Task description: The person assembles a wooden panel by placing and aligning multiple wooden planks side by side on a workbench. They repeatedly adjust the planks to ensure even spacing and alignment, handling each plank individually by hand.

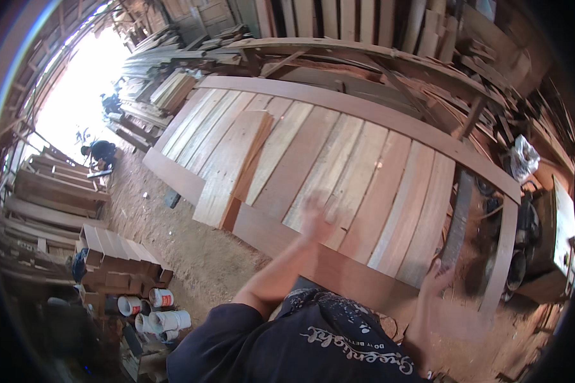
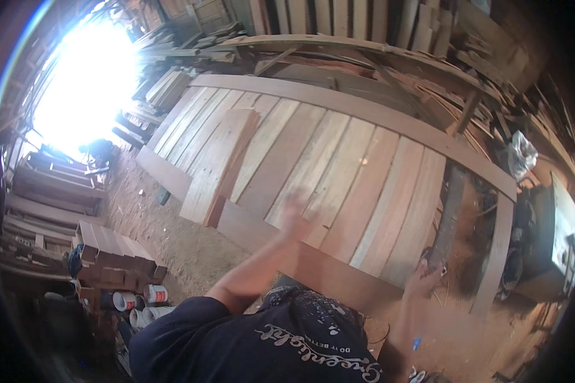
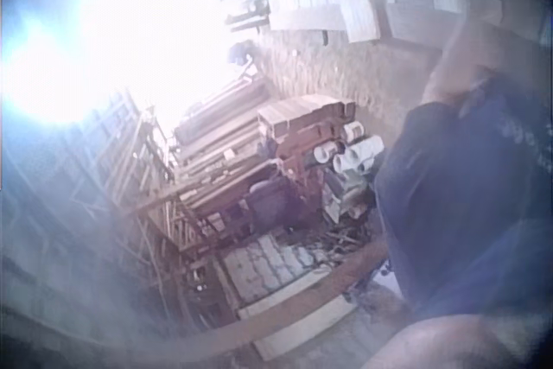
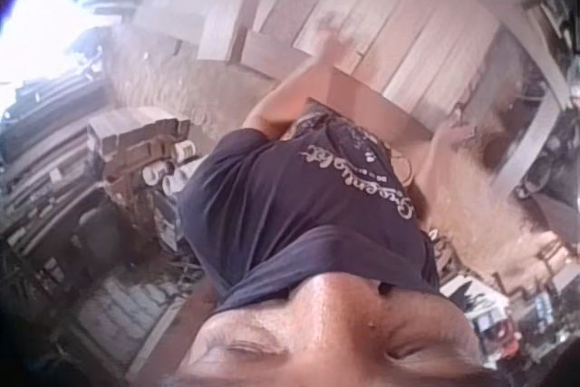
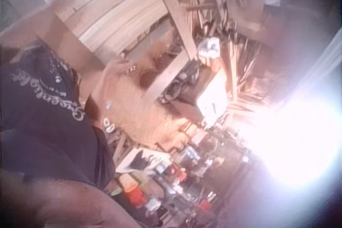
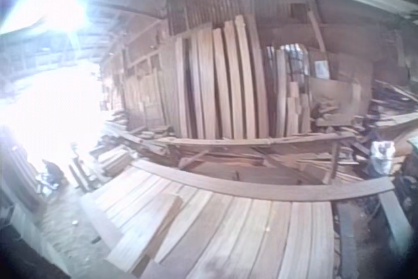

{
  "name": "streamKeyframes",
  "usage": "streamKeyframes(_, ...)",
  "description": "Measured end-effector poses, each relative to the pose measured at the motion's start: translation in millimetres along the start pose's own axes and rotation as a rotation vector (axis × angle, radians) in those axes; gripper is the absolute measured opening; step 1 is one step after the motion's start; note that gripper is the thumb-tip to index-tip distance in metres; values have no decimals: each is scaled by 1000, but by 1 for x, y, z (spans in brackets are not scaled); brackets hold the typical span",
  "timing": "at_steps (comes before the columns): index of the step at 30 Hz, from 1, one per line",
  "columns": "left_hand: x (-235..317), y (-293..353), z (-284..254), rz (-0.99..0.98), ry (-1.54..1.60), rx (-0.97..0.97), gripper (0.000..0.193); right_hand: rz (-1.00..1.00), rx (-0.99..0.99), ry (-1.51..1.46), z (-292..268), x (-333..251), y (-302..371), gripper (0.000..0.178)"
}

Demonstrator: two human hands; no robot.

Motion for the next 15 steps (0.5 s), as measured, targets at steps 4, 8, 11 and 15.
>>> streamKeyframes(4,-168,-27,-181,-639,-492,-70,93,-96,111,89,-23,-37,36,58)
streamKeyframes(8,-251,-20,-286,-885,-609,-226,112,-51,-68,-131,8,-48,52,57)
streamKeyframes(11,-262,-24,-291,-844,-553,-323,118,-63,-156,-61,34,-74,75,56)
streamKeyframes(15,-252,-17,-269,-850,-529,-257,113,-107,-232,-28,77,-112,100,55)
Point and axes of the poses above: each hand's wrist, its own y-axis away from the middle knuckle, its own z-axis out of the palm, x = y × z, the point moved 8 cm from there along -y, towards the middle knuckle, and after that the axes turned 1 degree about z, right-handed, at the moved point
